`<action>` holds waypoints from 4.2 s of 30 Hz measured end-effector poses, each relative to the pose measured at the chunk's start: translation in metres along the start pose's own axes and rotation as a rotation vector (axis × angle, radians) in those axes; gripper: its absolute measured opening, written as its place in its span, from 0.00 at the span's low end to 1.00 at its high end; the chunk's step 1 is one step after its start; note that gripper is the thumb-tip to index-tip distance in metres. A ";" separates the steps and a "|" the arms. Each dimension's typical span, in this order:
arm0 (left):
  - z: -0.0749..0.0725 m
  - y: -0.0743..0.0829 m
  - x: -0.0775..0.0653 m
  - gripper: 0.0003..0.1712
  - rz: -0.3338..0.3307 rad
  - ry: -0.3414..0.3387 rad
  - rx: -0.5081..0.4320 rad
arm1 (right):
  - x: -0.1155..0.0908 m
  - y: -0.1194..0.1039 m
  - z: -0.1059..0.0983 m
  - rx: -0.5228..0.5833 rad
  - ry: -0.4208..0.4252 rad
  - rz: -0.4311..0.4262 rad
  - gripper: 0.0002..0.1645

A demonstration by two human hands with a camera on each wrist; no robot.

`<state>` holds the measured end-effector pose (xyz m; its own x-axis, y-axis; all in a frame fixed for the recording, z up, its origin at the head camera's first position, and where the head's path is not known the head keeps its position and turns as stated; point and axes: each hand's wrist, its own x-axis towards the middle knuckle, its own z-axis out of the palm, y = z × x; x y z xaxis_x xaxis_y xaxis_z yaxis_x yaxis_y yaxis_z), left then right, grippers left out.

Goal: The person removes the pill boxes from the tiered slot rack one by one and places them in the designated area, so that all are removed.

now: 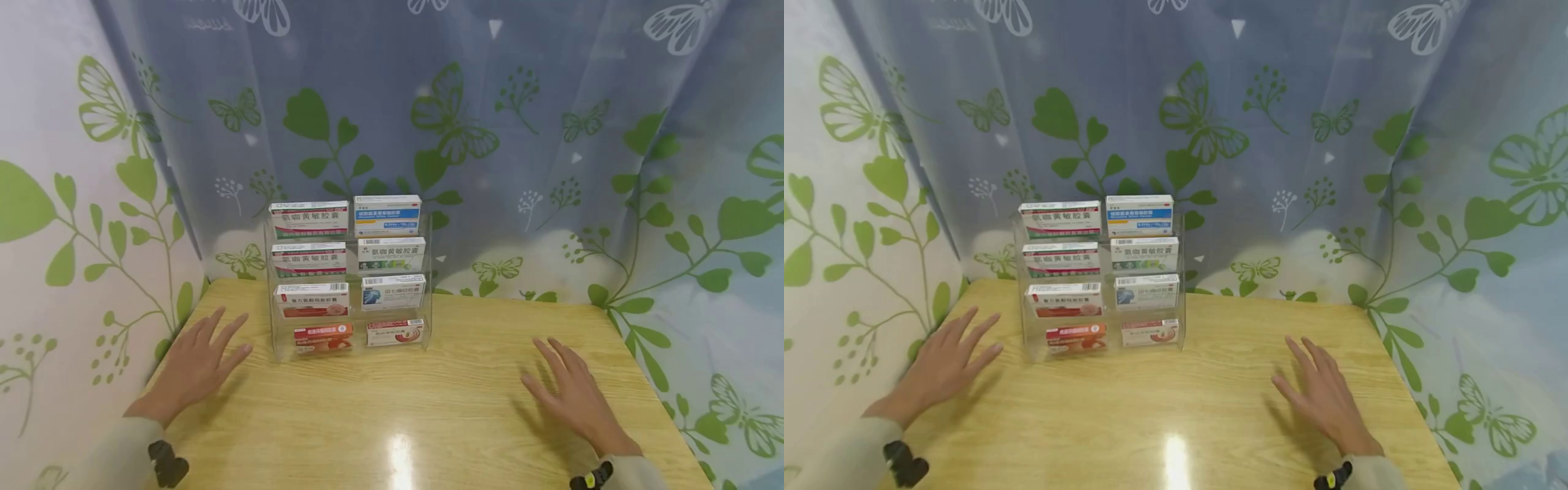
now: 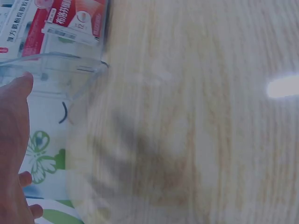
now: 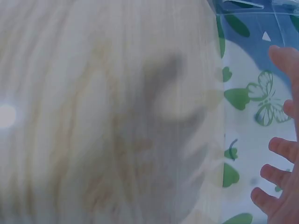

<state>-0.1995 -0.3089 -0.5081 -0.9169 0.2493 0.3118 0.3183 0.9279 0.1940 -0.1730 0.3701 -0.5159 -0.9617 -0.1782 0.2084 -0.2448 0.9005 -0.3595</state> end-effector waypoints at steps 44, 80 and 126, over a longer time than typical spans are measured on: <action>0.001 0.047 0.054 0.29 0.019 0.101 -0.551 | 0.115 -0.179 0.054 0.493 0.029 -0.206 0.34; 0.011 0.053 0.055 0.32 -0.074 0.157 -0.601 | 0.148 -0.259 0.128 0.445 -0.182 -0.315 0.22; 0.008 0.053 0.055 0.32 -0.098 0.138 -0.581 | 0.138 -0.075 -0.042 0.483 0.213 0.019 0.23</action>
<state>-0.2347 -0.2441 -0.4879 -0.9211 0.0960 0.3773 0.3494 0.6314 0.6923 -0.2816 0.2944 -0.4217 -0.9324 -0.0337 0.3599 -0.3049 0.6082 -0.7329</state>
